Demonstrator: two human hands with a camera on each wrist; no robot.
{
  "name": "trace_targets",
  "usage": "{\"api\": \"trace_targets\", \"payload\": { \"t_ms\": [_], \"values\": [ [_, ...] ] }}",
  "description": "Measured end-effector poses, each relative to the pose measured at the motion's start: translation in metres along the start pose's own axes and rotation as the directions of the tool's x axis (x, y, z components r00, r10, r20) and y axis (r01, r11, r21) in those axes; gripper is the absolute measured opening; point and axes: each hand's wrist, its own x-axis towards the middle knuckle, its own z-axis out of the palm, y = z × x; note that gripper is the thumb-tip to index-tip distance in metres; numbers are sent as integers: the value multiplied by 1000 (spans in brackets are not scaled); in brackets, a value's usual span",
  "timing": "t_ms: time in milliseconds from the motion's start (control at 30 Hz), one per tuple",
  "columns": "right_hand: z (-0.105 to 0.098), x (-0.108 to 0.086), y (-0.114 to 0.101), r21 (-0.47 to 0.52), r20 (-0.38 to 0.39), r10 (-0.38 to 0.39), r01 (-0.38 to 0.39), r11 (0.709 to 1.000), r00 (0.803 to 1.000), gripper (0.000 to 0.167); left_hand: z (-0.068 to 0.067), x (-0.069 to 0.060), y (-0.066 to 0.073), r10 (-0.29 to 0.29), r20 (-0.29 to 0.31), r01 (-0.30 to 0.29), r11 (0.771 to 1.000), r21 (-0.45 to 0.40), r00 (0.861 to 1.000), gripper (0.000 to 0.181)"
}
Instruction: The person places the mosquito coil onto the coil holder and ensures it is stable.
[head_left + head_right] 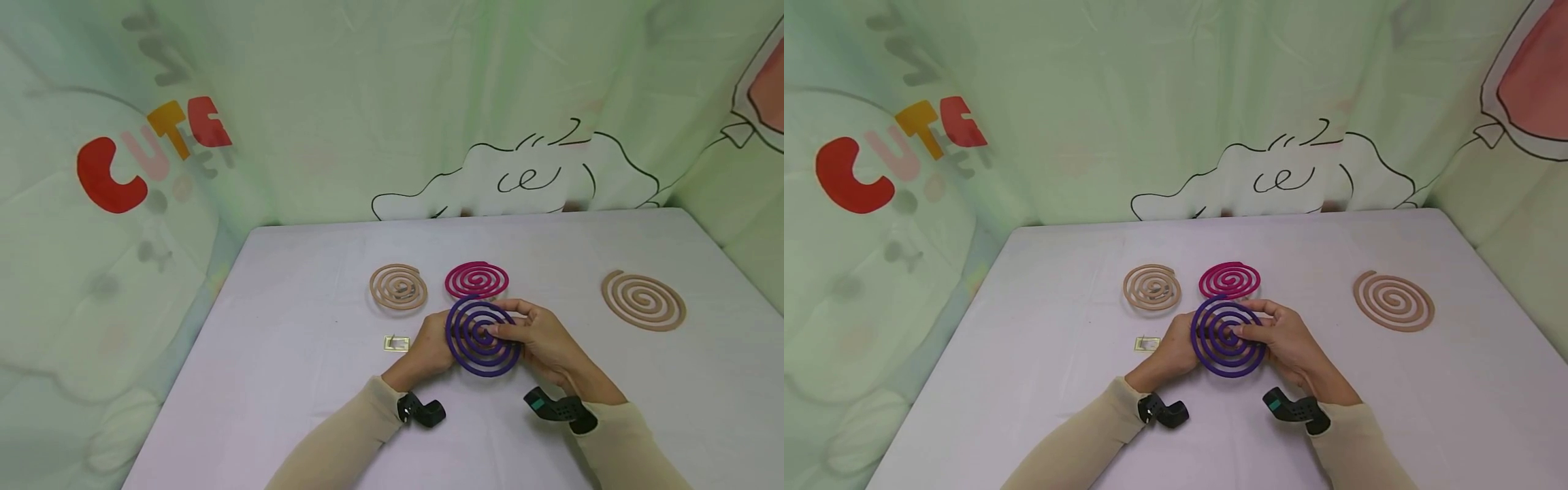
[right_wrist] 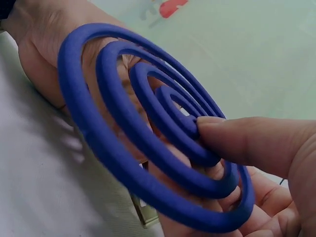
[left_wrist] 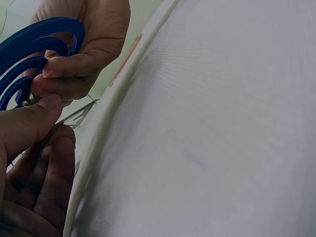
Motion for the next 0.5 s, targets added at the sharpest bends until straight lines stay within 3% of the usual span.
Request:
{"api": "trace_targets", "payload": {
  "t_ms": [500],
  "values": [
    [1, 0, 0, -3, -6, 10, -10, 1000, 1000, 43, 1, 0, -2, -28, 6, 29, 999, -27, 1000, 16]
  ]
}}
